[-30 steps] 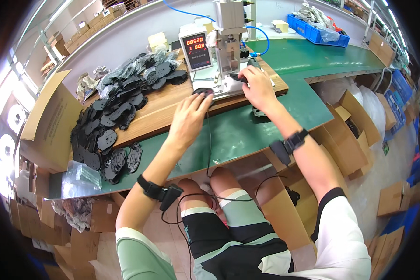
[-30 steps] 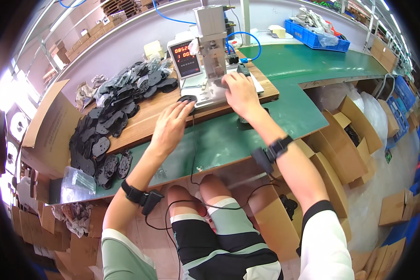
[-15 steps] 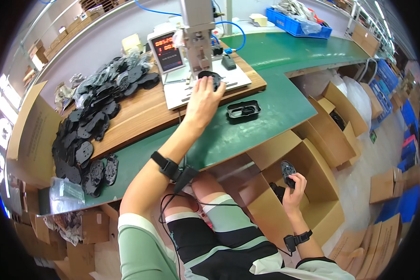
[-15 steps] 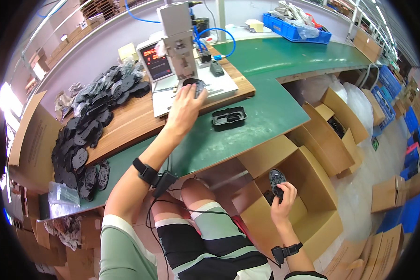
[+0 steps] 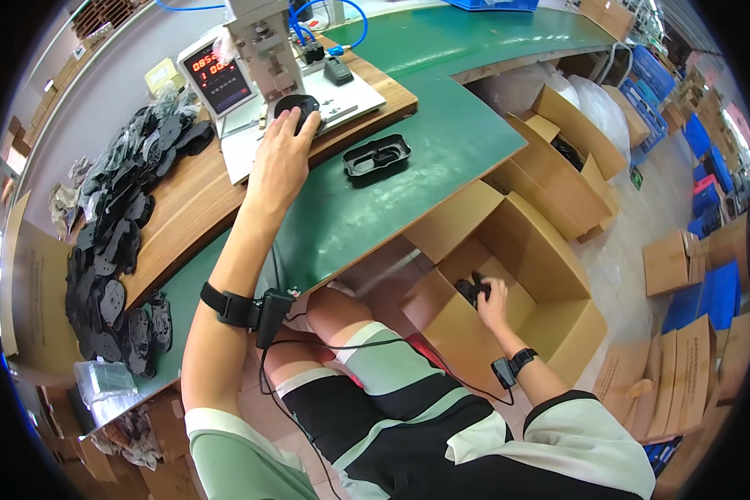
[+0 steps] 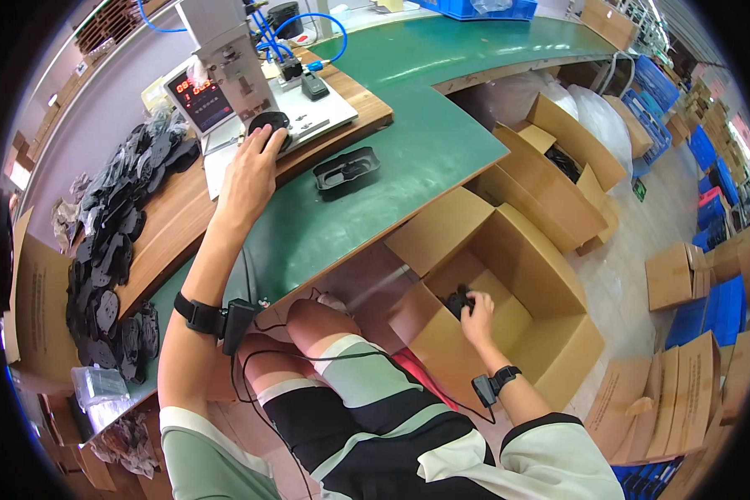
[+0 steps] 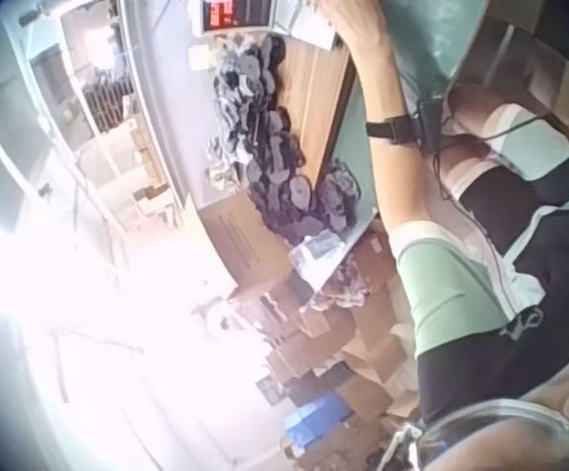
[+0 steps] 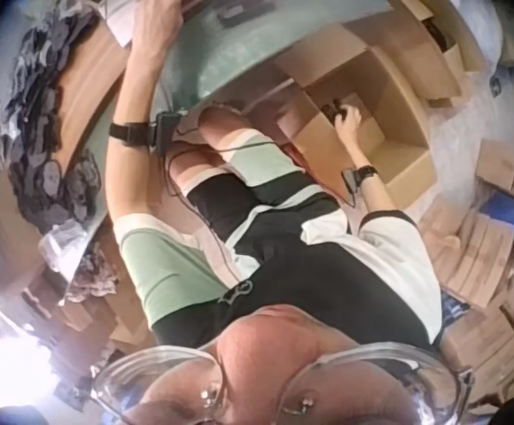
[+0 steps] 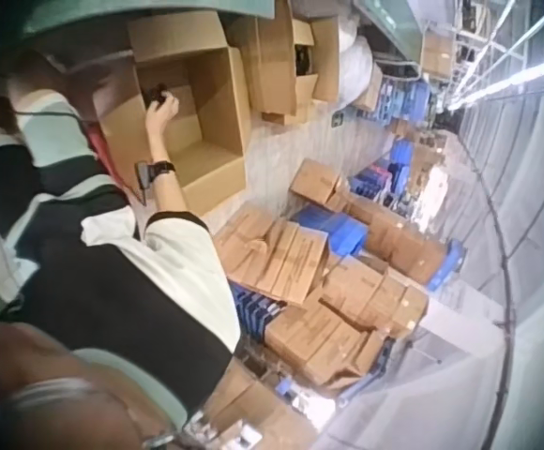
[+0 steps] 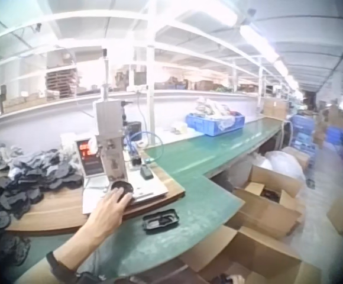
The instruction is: Use a press machine to assemble black plastic parts in a production line setting.
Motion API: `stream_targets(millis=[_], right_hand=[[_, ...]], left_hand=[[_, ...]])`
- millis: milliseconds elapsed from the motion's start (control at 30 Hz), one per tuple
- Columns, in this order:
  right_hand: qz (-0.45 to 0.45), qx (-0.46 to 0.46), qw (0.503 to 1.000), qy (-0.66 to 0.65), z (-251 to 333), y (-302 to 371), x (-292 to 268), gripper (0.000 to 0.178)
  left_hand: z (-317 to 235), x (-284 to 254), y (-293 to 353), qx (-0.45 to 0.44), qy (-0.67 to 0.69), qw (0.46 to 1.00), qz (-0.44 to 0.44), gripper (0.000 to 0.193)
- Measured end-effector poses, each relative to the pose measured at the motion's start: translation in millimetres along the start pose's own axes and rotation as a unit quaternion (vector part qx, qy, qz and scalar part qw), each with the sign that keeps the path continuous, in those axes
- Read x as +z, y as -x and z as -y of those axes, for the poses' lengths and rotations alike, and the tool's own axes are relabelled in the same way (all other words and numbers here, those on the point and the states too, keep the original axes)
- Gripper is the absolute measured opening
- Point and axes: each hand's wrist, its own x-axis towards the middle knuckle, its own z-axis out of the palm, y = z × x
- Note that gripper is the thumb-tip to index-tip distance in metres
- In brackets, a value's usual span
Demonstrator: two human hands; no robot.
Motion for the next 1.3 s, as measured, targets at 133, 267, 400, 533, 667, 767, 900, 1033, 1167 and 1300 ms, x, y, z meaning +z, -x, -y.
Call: stream_targets(millis=[133,267,400,533,667,767,900,1033,1167,1300], right_hand=[[0.053,0.196,0.979,-0.03,-126,16,44,0.031],[0.218,0.289,0.931,-0.045,-127,0,56,0.04],[0.304,0.248,0.918,-0.055,-105,-16,57,0.049],[0.246,0.2,0.948,0.003,-98,-9,50,0.053],[0.034,0.005,0.999,-0.038,-3,-5,52,0.024],[0.087,-0.197,0.957,-0.193,209,-2,-20,0.013],[-0.034,-0.473,0.87,-0.132,355,-53,-71,0.04],[-0.115,-0.506,0.854,-0.03,434,-150,-38,0.064],[-0.088,-0.536,0.837,0.071,460,-215,-7,0.069],[-0.08,-0.553,0.828,0.054,477,-225,20,0.051]], left_hand=[[-3,7,-7,0.014,0.048,0.999,-0.012,0.053],[-6,5,-8,-0.008,0.034,0.999,-0.003,0.052],[-2,1,-3,-0.016,0.016,1.0,-0.005,0.052],[-8,2,-1,-0.013,0.009,1.0,-0.022,0.052],[-9,-1,1,-0.022,0.026,0.999,0.002,0.059],[-5,-6,5,-0.034,0.051,0.998,-0.012,0.074],[-5,-21,1,-0.054,0.099,0.991,-0.065,0.087],[1,-8,-1,-0.064,0.19,0.975,-0.1,0.078],[-6,-11,-1,-0.073,0.202,0.969,-0.119,0.083],[-10,-22,46,-0.098,0.203,0.962,-0.152,0.083]])
